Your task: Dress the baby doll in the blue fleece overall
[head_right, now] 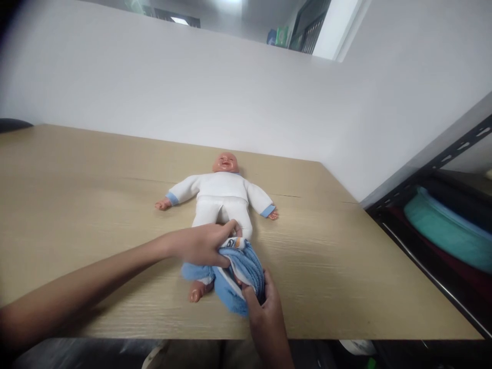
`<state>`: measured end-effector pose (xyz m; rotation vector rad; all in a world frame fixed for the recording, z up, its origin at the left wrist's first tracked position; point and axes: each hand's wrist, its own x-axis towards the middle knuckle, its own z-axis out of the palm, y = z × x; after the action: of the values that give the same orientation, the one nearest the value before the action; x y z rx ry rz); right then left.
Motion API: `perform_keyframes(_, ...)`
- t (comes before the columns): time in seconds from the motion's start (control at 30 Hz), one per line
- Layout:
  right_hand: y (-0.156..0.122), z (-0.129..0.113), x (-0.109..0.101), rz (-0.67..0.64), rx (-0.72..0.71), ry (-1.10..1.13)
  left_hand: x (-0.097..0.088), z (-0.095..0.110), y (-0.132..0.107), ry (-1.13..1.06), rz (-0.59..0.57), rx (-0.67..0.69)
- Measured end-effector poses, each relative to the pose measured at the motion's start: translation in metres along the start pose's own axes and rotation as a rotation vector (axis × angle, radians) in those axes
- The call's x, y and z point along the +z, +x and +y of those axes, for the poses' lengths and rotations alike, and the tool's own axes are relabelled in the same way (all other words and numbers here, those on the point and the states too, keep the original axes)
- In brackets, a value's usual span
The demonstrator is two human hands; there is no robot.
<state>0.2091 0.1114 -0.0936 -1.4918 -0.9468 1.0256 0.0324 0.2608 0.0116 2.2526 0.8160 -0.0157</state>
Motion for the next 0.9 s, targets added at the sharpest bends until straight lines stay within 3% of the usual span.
perform_keyframes(0.2, 0.005, 0.021, -0.004, 0.098, 0.038, 0.01, -0.005, 0.003, -0.001, -0.089, -0.031, -0.031)
perform_keyframes(0.37, 0.012, 0.028, -0.009, 0.12, 0.06, 0.013, -0.001, -0.002, 0.001, -0.078, -0.033, 0.041)
perform_keyframes(0.57, 0.019, 0.003, -0.016, 0.008, -0.05, 0.02, -0.003, -0.004, 0.002, -0.055, 0.001, 0.087)
perform_keyframes(0.73, 0.036, -0.011, -0.026, -0.046, -0.157, -0.009, -0.009, -0.004, 0.002, -0.051, 0.118, 0.086)
perform_keyframes(0.9, 0.068, -0.032, -0.045, -0.339, -0.137, -0.087, -0.017, -0.01, 0.004, -0.191, 0.079, 0.232)
